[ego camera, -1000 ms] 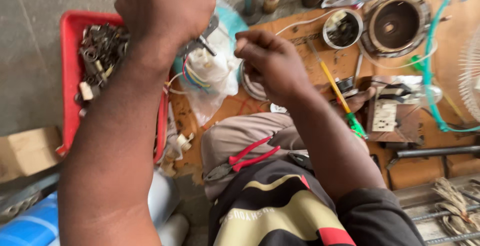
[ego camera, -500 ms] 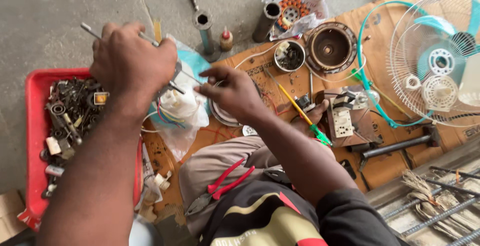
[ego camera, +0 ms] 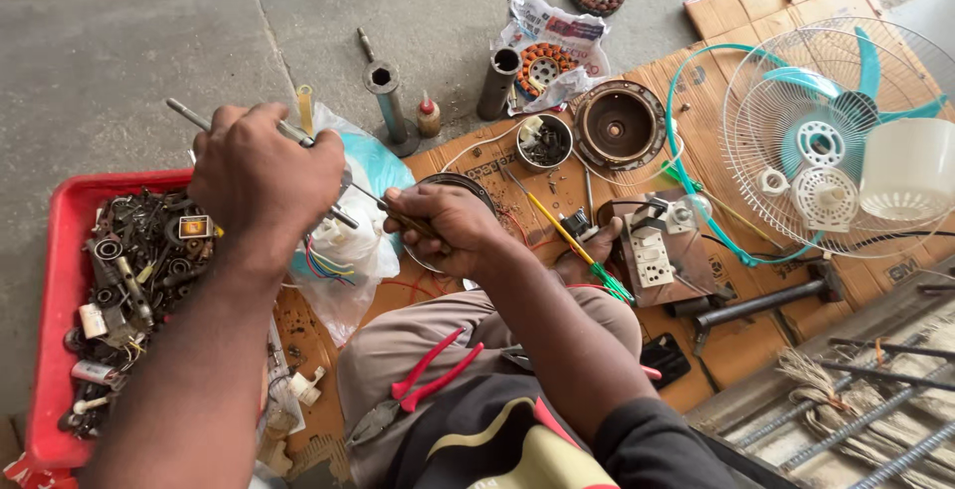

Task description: The person sits on the floor and disassembles an electric fan motor, first pulling wiring from the motor windings by hand, then separating the motor housing and removing a bearing plate. They use a long screwdriver to loosen and pry components and set removed parts on the cardboard work surface.

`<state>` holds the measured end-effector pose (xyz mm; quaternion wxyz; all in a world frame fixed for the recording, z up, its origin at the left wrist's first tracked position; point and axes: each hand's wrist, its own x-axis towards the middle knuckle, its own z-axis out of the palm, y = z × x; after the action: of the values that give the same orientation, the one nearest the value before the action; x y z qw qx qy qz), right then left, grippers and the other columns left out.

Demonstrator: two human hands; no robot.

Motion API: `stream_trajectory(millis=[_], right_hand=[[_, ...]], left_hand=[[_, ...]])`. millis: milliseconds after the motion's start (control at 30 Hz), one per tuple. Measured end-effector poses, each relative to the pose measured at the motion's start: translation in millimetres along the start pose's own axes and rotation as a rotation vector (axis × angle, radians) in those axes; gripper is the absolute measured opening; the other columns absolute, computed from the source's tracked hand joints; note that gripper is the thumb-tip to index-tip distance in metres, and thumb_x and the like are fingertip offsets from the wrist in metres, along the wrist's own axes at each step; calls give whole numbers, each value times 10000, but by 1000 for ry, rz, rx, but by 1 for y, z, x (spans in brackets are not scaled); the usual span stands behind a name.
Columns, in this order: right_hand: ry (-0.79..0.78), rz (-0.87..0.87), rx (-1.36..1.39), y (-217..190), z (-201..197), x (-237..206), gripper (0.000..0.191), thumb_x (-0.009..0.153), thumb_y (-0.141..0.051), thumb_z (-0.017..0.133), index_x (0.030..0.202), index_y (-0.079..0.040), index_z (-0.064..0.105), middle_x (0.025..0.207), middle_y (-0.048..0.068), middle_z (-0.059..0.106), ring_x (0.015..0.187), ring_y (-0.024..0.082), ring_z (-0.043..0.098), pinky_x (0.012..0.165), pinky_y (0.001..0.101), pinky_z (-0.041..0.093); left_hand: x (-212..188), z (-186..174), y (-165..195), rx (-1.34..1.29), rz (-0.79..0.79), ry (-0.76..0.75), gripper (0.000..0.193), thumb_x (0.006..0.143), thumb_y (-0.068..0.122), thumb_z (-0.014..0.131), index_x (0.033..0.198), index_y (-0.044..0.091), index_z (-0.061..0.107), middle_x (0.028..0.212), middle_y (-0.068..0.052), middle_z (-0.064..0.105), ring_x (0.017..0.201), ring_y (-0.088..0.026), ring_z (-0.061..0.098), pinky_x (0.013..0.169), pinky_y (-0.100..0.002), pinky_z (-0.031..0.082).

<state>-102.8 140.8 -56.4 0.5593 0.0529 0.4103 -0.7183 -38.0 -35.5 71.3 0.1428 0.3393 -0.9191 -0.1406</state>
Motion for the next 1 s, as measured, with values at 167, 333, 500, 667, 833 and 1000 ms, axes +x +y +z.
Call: stream_trajectory(millis=[167, 333, 500, 667, 833, 1000], right_hand=[[143, -423, -533, 8, 16, -18, 147, 958, -182, 715, 1024, -52, 690, 737, 14, 628, 514, 73, 464, 409, 229, 366], [355, -1092, -1114, 30, 33, -29, 168, 1015, -219, 663, 1072, -62, 674, 751, 16, 620, 485, 71, 431, 393, 230, 321], [-20, -63, -96, 15, 28, -21, 197, 1072, -257, 612, 1120, -72, 658, 765, 18, 612, 456, 68, 397, 378, 231, 277], [-220, 165, 221, -8, 23, -26, 239, 1040, -204, 578, 1222, -52, 601, 789, 52, 651, 464, 59, 420, 377, 201, 284], [114, -385, -470, 10, 43, -42, 405, 924, 11, 726, 1326, 28, 680, 860, 32, 689, 594, 59, 527, 509, 215, 424], [258, -714, -726, 24, 51, -37, 283, 990, -206, 681, 1201, -19, 684, 816, -5, 681, 595, 34, 481, 520, 199, 387]], left_hand=[[-3, -1, 2, 3, 30, 4, 500, 766, 411, 798, 1148, 90, 770, 1194, -203, 664, 1115, -439, 602, 935, -532, 496], [-12, 0, 2, -10, -24, 18, 457, 739, 392, 781, 1105, 119, 774, 1163, -142, 682, 1117, -407, 617, 906, -548, 503], [-15, -1, 0, -39, 4, 64, 466, 717, 363, 760, 1106, 106, 764, 1143, -131, 682, 1098, -387, 626, 895, -526, 515], [-16, -8, -1, -41, 20, -11, 465, 749, 368, 737, 1139, 116, 760, 1189, -133, 670, 1138, -371, 614, 940, -508, 509], [-14, -10, 3, -26, -39, -35, 506, 728, 382, 741, 1157, 113, 748, 1228, -140, 646, 1159, -373, 593, 927, -518, 500], [-15, -6, 0, -22, -31, -38, 507, 726, 376, 733, 1160, 115, 746, 1215, -136, 652, 1157, -362, 600, 925, -513, 507]])
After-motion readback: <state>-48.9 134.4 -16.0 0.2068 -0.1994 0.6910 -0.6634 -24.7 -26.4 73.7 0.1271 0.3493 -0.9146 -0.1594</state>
